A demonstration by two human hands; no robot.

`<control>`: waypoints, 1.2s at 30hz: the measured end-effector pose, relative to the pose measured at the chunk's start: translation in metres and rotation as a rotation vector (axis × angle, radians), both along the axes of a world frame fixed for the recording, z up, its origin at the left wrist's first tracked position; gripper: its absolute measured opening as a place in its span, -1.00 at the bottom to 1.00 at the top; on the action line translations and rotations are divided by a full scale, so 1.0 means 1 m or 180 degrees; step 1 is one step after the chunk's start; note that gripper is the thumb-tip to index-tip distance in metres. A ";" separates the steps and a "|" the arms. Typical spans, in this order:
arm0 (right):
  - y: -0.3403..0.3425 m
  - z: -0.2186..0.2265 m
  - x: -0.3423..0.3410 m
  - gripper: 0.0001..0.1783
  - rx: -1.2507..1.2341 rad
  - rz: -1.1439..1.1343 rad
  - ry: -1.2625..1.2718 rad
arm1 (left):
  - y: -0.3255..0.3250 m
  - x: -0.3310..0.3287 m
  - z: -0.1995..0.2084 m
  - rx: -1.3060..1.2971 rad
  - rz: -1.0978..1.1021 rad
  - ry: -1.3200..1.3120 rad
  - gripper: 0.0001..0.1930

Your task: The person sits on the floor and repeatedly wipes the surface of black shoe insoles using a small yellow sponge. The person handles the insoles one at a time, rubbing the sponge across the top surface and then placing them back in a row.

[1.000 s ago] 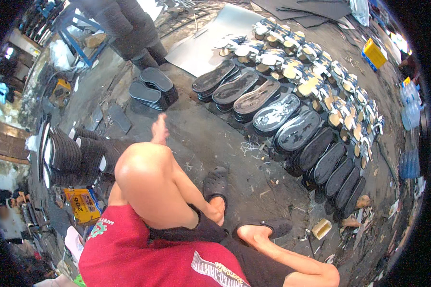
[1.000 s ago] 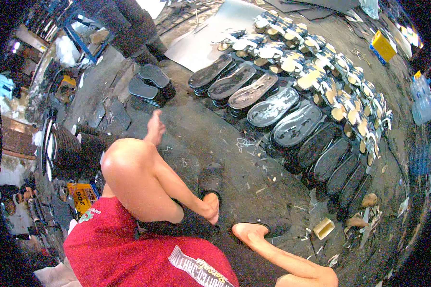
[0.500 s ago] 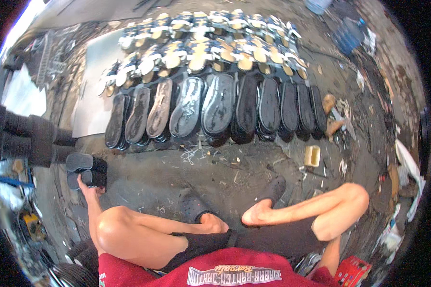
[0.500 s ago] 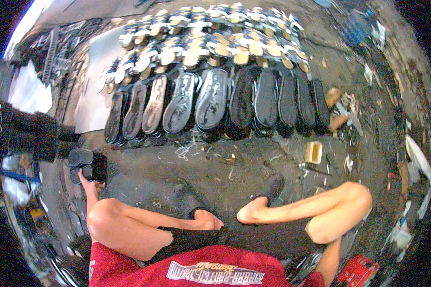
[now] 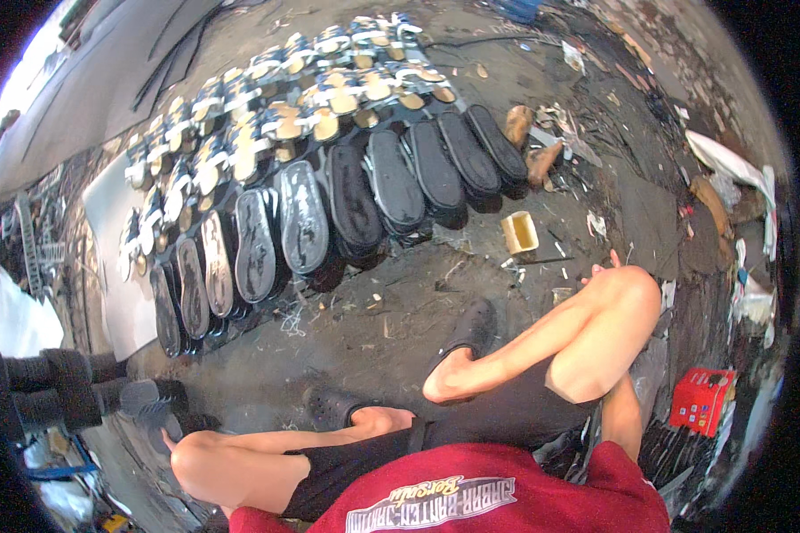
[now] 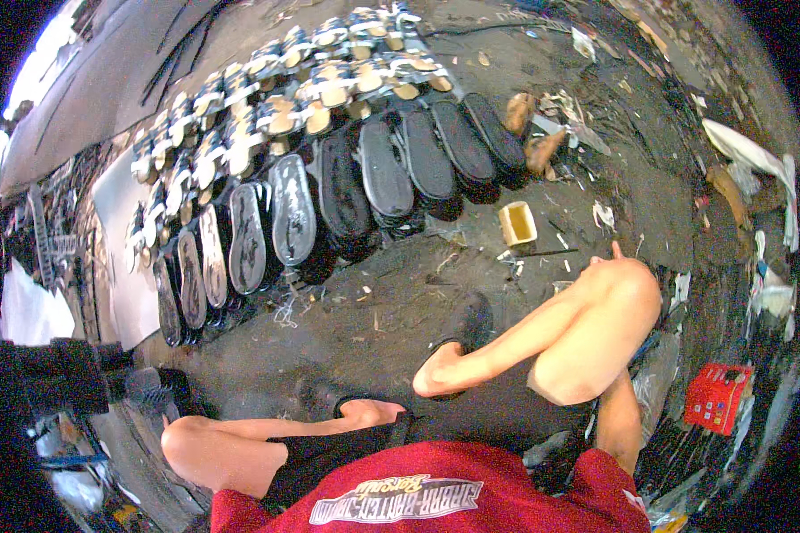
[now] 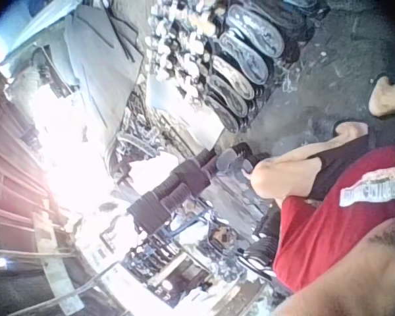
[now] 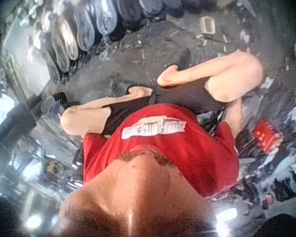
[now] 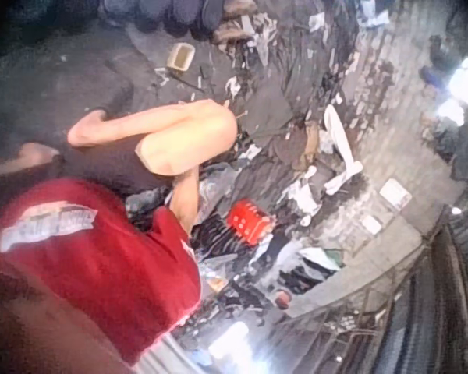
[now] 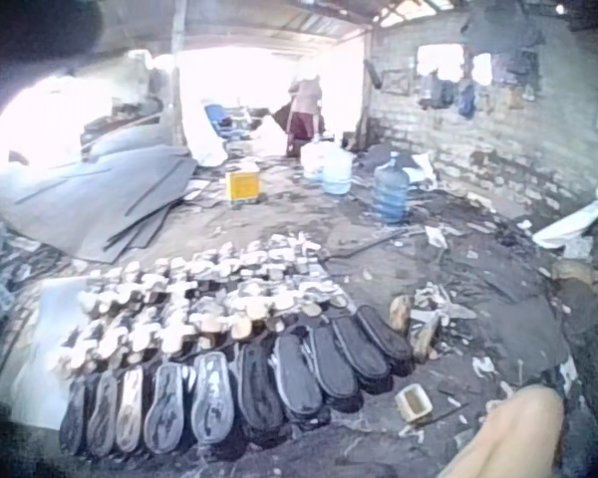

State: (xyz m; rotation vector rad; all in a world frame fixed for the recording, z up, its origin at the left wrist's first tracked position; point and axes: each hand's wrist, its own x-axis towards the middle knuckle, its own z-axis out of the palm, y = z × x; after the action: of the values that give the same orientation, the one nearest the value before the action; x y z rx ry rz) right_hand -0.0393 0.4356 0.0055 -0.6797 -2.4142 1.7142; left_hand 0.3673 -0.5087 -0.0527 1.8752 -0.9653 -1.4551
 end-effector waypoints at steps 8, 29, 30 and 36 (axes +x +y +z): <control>0.048 -0.054 -0.075 -0.27 0.0350 0.0215 -0.0112 | 0.026 -0.026 0.135 -0.1416 -0.0820 -0.0784 -0.39; -0.054 -0.120 -0.132 -0.40 0.3085 0.2186 0.0702 | 0.466 -0.312 -0.021 0.1212 -0.4497 0.0367 0.01; -0.058 -0.124 -0.133 -0.40 0.3054 0.2159 0.0794 | 0.459 -0.305 -0.030 0.0644 -0.4735 0.0118 0.00; -0.056 -0.137 -0.124 -0.40 0.2901 0.2074 0.0782 | 0.485 -0.317 0.004 -0.1927 -0.5238 -0.0340 0.19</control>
State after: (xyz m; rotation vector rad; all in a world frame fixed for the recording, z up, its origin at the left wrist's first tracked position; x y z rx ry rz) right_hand -0.1632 0.3797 -0.1315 0.4387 -2.9465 0.5248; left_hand 0.0504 -0.0233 -0.0485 0.4425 -2.8837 -1.3705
